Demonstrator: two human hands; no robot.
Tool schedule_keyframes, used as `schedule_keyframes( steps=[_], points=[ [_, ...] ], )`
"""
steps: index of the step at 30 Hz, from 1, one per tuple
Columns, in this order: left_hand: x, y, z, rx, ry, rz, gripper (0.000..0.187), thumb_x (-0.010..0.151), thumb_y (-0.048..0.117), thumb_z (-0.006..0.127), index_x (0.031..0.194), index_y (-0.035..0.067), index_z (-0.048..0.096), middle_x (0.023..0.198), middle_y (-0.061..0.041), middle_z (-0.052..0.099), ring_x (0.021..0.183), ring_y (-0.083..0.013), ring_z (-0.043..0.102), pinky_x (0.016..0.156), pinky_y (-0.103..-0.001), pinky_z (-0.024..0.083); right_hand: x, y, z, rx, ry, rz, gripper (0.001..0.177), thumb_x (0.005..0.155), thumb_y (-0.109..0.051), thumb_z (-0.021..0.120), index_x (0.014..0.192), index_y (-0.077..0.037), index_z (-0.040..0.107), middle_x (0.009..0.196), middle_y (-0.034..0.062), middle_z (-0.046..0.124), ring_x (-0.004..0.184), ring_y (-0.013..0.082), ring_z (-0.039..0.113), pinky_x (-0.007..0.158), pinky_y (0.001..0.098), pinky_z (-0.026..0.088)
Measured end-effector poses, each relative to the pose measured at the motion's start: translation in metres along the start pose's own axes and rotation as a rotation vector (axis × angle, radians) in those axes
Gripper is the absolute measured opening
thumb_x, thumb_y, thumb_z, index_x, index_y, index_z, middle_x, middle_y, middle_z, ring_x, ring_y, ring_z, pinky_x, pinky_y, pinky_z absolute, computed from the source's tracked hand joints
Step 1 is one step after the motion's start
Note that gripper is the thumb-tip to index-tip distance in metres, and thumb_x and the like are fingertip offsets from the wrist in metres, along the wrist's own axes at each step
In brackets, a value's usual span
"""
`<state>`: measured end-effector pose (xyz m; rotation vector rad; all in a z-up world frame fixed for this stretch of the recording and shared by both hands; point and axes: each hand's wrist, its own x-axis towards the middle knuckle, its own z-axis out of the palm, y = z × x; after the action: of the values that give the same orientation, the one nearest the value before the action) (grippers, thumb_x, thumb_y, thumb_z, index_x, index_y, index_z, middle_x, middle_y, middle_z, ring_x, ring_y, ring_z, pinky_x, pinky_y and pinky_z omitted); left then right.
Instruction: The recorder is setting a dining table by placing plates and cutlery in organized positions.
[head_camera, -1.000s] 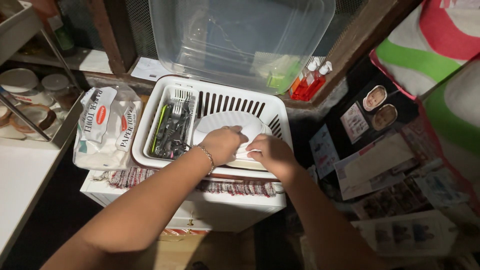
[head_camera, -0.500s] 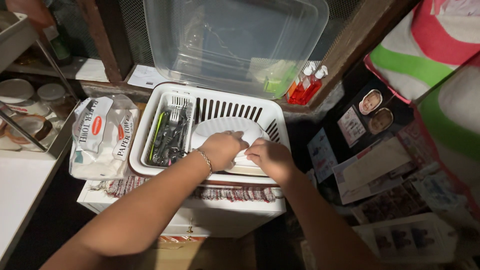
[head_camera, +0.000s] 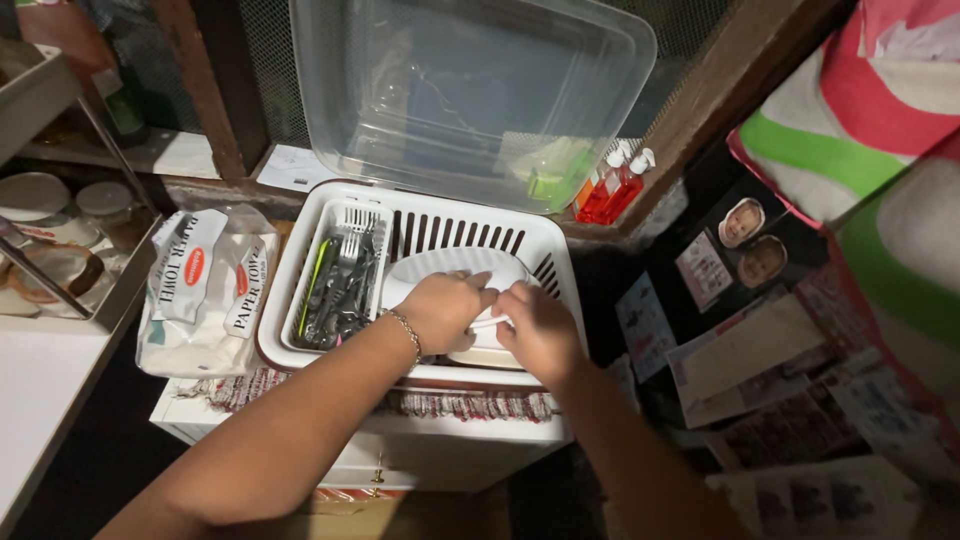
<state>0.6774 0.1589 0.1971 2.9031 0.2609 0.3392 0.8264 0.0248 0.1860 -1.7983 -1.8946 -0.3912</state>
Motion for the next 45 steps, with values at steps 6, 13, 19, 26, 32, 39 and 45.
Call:
schedule_keyframes(
  steps=[6, 13, 19, 26, 32, 39, 45],
  points=[
    [0.0, -0.005, -0.001, -0.004, 0.064, 0.053, 0.046, 0.067, 0.017, 0.078, 0.111, 0.01, 0.066, 0.137, -0.02, 0.057, 0.117, -0.0386, 0.062, 0.092, -0.047, 0.053, 0.004, 0.008, 0.008, 0.003, 0.082, -0.064, 0.017, 0.074, -0.01, 0.078, 0.084, -0.011, 0.064, 0.087, 0.0047, 0.06, 0.088, 0.0284, 0.064, 0.073, 0.0406, 0.053],
    [-0.003, -0.011, 0.007, 0.041, 0.229, 0.116, 0.042, 0.071, 0.013, 0.071, 0.113, 0.008, 0.068, 0.137, -0.018, 0.059, 0.125, -0.0394, 0.059, 0.096, -0.047, 0.052, 0.011, 0.006, -0.01, 0.005, 0.058, -0.068, 0.019, 0.076, -0.013, 0.08, 0.088, -0.01, 0.065, 0.09, 0.0071, 0.062, 0.086, 0.0291, 0.065, 0.071, 0.0403, 0.053],
    [-0.009, -0.011, 0.003, 0.069, 0.178, 0.059, 0.047, 0.079, 0.016, 0.072, 0.126, 0.014, 0.066, 0.138, -0.014, 0.059, 0.122, -0.0381, 0.06, 0.099, -0.047, 0.05, 0.008, 0.006, -0.018, 0.112, 0.102, -0.1, 0.018, 0.08, -0.012, 0.078, 0.09, -0.009, 0.064, 0.091, 0.0092, 0.063, 0.09, 0.0309, 0.066, 0.076, 0.0394, 0.055],
    [-0.008, -0.009, 0.01, 0.247, 0.17, 0.102, 0.06, 0.084, 0.022, 0.069, 0.142, 0.019, 0.054, 0.149, -0.016, 0.049, 0.132, -0.0413, 0.05, 0.104, -0.049, 0.044, -0.001, -0.001, -0.025, 0.202, 0.16, -0.074, 0.019, 0.081, -0.008, 0.078, 0.093, -0.008, 0.062, 0.093, 0.0118, 0.063, 0.09, 0.0338, 0.066, 0.075, 0.0401, 0.054],
    [-0.007, -0.005, 0.015, 0.253, 0.14, 0.126, 0.058, 0.088, 0.019, 0.062, 0.145, 0.018, 0.051, 0.151, -0.01, 0.051, 0.139, -0.034, 0.046, 0.109, -0.051, 0.039, -0.004, -0.003, -0.027, 0.336, 0.164, -0.055, 0.024, 0.082, -0.003, 0.073, 0.1, -0.005, 0.058, 0.101, 0.0126, 0.066, 0.094, 0.0332, 0.068, 0.081, 0.0389, 0.056],
    [-0.008, -0.006, 0.032, 0.222, 0.3, 0.187, 0.042, 0.095, 0.014, 0.06, 0.137, 0.016, 0.059, 0.134, -0.009, 0.069, 0.116, -0.0245, 0.07, 0.099, -0.039, 0.054, -0.006, 0.01, -0.03, 0.194, 0.007, 0.015, 0.049, 0.073, -0.005, 0.075, 0.121, -0.008, 0.065, 0.109, 0.0136, 0.071, 0.099, 0.0352, 0.066, 0.085, 0.0437, 0.053],
    [-0.02, 0.009, 0.003, 0.145, 0.237, 0.188, 0.045, 0.09, 0.019, 0.064, 0.134, 0.012, 0.06, 0.133, -0.012, 0.067, 0.095, -0.0286, 0.072, 0.077, -0.043, 0.057, -0.001, 0.018, -0.041, 0.162, -0.021, -0.012, 0.048, 0.068, -0.004, 0.076, 0.115, -0.011, 0.073, 0.1, 0.0116, 0.073, 0.094, 0.0332, 0.067, 0.088, 0.0435, 0.052]
  ],
)
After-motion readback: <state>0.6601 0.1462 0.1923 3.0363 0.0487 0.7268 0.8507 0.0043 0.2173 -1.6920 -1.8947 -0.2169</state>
